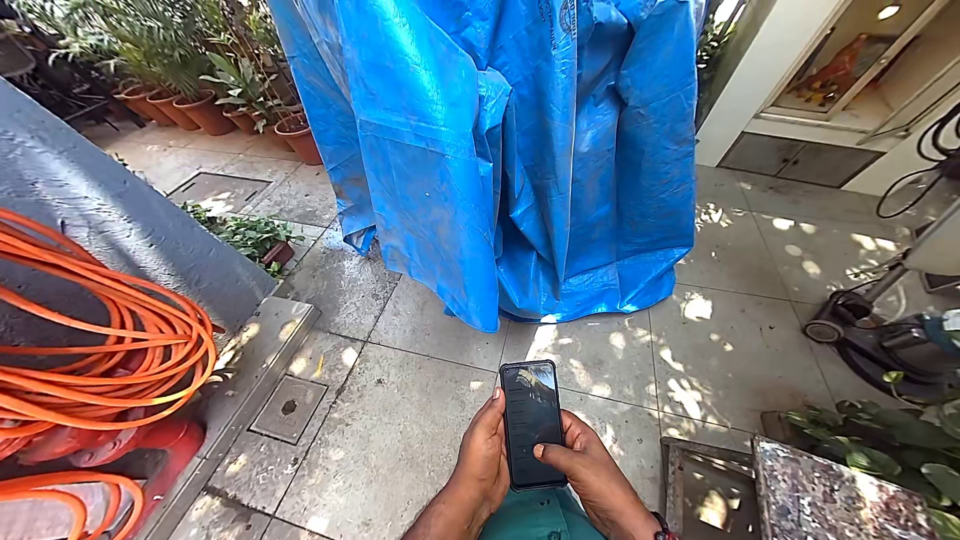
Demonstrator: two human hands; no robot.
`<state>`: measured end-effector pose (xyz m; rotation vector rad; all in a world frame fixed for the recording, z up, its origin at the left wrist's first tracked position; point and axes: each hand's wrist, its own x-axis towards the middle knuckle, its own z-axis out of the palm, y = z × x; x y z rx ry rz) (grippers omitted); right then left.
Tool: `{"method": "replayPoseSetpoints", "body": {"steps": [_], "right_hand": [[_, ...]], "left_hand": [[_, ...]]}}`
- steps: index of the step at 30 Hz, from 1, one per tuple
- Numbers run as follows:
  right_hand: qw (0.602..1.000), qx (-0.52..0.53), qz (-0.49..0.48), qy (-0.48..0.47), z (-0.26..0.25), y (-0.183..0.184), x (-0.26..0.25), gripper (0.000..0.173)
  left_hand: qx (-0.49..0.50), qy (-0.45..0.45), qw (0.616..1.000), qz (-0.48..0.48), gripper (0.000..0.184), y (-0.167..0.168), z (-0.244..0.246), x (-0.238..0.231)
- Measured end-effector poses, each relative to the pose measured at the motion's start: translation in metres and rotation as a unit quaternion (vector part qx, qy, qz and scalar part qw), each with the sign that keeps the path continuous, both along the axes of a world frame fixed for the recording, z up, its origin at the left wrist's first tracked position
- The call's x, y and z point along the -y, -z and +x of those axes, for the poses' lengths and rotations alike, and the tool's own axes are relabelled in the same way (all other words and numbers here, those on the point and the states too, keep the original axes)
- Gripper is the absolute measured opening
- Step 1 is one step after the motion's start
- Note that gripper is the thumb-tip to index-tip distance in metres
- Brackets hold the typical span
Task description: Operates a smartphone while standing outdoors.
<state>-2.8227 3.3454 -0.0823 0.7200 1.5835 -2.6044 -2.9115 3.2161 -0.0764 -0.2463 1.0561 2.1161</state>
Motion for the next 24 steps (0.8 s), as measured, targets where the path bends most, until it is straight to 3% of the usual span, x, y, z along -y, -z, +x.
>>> {"method": "replayPoseSetpoints", "body": {"steps": [24], "right_hand": [[1.0, -0.008, 0.007, 0.004, 0.0009, 0.005, -0.0008, 0.038]], "left_hand": [[0.005, -0.007, 1.0, -0.001, 0.053, 0.0003, 0.003, -0.0017]]}}
